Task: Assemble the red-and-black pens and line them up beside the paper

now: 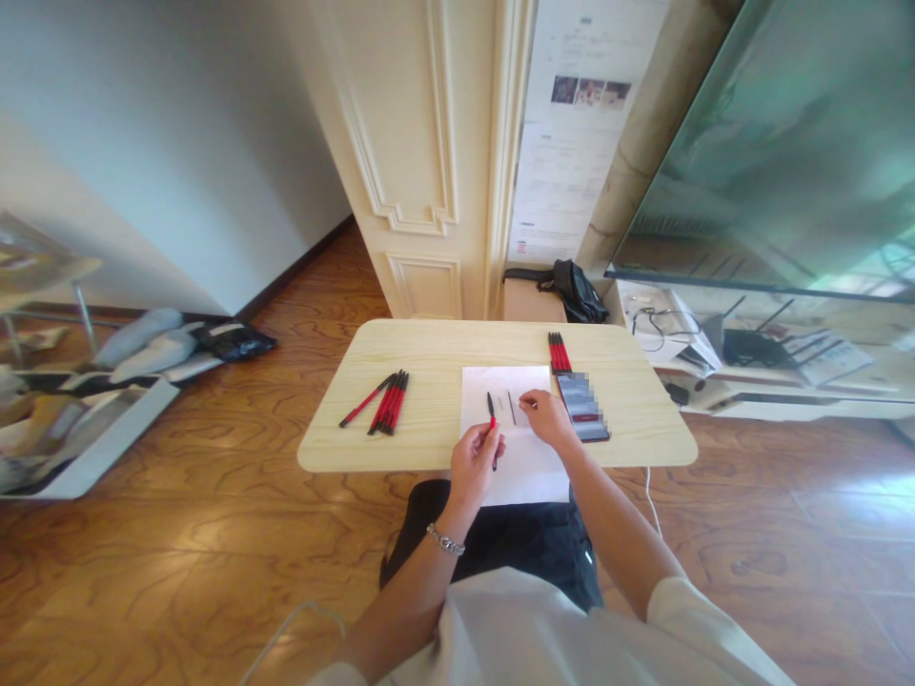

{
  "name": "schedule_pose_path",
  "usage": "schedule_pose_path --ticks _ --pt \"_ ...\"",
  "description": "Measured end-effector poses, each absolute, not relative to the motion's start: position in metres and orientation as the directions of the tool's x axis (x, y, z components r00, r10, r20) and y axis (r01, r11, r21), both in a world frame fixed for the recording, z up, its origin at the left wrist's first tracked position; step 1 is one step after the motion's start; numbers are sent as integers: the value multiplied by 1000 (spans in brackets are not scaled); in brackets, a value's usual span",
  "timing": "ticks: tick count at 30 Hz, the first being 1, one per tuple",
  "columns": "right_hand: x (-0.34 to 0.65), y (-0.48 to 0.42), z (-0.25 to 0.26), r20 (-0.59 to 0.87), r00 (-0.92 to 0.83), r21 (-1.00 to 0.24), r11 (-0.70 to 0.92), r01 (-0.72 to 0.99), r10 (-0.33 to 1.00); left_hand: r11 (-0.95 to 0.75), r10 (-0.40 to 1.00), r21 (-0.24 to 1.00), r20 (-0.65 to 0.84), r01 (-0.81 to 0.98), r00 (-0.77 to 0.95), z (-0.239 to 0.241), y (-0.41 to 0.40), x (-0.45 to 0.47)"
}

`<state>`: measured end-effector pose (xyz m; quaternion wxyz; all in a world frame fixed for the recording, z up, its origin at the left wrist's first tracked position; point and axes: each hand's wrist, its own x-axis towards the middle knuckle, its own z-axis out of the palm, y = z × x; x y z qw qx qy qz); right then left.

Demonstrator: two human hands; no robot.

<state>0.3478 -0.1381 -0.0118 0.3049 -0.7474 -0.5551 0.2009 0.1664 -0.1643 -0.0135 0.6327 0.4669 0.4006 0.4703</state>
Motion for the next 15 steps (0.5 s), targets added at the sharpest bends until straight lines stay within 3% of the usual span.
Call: schedule_pose_path --ticks 9,15 --pt "338 -125 -17 16 269 -419 -238 876 963 85 965 981 -37 -177 258 -17 -168 165" --pt "333 -127 -15 19 304 -339 -280 898 952 68 961 986 -23 -155 276 -11 -168 166"
